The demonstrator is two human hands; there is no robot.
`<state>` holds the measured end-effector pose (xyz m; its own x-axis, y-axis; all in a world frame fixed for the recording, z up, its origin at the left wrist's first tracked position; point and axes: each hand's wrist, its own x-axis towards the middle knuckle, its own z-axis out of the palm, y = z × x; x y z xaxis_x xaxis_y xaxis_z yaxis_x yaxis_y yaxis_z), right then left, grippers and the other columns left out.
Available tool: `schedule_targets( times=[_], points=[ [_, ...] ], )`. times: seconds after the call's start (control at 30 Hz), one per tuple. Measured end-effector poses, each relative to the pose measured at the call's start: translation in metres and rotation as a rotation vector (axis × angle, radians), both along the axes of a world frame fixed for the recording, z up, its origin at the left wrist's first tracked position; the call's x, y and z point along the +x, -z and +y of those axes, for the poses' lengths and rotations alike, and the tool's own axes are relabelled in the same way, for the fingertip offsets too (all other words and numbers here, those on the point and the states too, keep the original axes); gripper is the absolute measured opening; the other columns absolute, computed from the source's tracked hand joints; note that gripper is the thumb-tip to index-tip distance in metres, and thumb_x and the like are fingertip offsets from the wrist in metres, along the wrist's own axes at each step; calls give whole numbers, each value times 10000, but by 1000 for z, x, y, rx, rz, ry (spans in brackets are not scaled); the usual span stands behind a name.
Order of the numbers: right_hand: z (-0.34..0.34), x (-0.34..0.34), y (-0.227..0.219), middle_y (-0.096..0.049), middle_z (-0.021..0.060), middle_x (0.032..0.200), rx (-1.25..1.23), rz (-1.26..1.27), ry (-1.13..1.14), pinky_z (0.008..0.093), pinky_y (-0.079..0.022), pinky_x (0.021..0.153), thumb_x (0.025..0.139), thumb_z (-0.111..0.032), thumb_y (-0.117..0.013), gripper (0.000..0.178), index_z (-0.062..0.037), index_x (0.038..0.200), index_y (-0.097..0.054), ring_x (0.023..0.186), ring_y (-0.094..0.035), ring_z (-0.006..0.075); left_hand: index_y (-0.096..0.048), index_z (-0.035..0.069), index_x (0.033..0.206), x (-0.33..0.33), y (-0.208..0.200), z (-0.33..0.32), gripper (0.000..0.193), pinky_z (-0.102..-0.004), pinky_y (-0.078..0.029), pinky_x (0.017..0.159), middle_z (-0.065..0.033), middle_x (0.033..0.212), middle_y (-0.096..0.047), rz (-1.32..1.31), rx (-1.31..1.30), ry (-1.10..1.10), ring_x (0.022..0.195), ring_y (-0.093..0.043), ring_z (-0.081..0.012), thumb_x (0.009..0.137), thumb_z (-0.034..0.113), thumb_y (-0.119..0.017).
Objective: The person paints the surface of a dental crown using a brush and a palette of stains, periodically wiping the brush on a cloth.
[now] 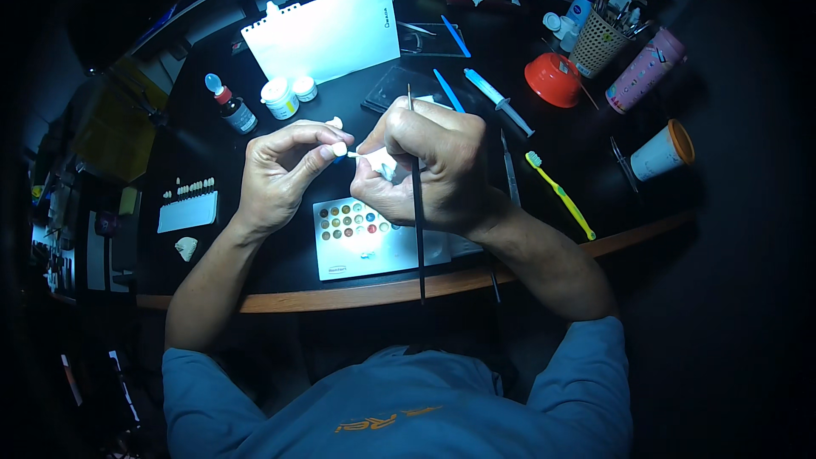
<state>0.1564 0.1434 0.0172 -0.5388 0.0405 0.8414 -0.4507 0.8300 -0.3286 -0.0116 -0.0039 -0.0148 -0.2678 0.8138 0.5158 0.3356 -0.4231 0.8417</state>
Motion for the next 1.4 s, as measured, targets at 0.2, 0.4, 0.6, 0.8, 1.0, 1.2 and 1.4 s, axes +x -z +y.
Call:
schedule_targets(
  times=[0.2, 0.4, 0.6, 0.8, 1.0, 1.2, 1.4],
  points=[
    [-1, 1, 1, -628, 93, 650, -92, -77, -24, 222, -388, 466, 655, 12, -755, 346, -80, 627, -422, 544, -588, 91, -755, 26, 977, -3, 2, 1, 90, -326, -531, 901, -110, 954, -744, 36, 14, -21, 918, -693, -165, 898, 46, -716],
    [-2, -3, 6, -571, 45, 570, -258, -72, -13, 256, -371, 461, 643, -59, -771, 211, -26, 624, -563, 505, -534, 96, -768, 39, 943, -4, 4, 2, 75, -369, -499, 973, -86, 893, -755, 100, 23, -80, 892, -683, -156, 875, 47, -738],
    [-1, -6, 10, -588, 55, 574, -243, -115, 21, 258, -382, 456, 647, -86, -784, 249, -32, 612, -544, 514, -569, 104, -774, 37, 930, -2, 1, 1, 86, -380, -504, 973, -83, 874, -753, 195, 40, -123, 872, -672, -156, 849, 23, -747],
    [1, -4, 8, -639, 73, 599, -180, -147, 35, 215, -402, 475, 657, -10, -763, 287, -64, 612, -484, 539, -602, 78, -775, 32, 918, -2, 1, 0, 87, -380, -507, 967, -87, 866, -751, 193, 34, -136, 862, -668, -156, 832, 24, -764],
    [0, -4, 7, -639, 80, 599, -172, -158, 57, 222, -433, 481, 656, -11, -764, 304, -71, 607, -470, 560, -639, 103, -777, 31, 911, -3, 4, 0, 87, -385, -509, 966, -92, 850, -750, 192, 29, -146, 852, -669, -155, 824, 34, -775],
    [0, -5, 8, -641, 84, 607, -160, -145, 25, 221, -442, 488, 650, -3, -765, 338, -86, 608, -440, 569, -652, 115, -780, 35, 910, -3, 2, 0, 95, -396, -505, 976, -94, 840, -748, 206, 29, -146, 843, -669, -158, 815, 42, -783],
    [-1, -7, 11, -597, 59, 569, -217, -97, 21, 257, -381, 453, 665, -89, -776, 250, -37, 602, -540, 510, -573, 108, -781, 35, 912, -2, 2, 1, 101, -403, -505, 978, -93, 835, -746, 204, 29, -148, 831, -665, -157, 811, 41, -784]
  ],
)
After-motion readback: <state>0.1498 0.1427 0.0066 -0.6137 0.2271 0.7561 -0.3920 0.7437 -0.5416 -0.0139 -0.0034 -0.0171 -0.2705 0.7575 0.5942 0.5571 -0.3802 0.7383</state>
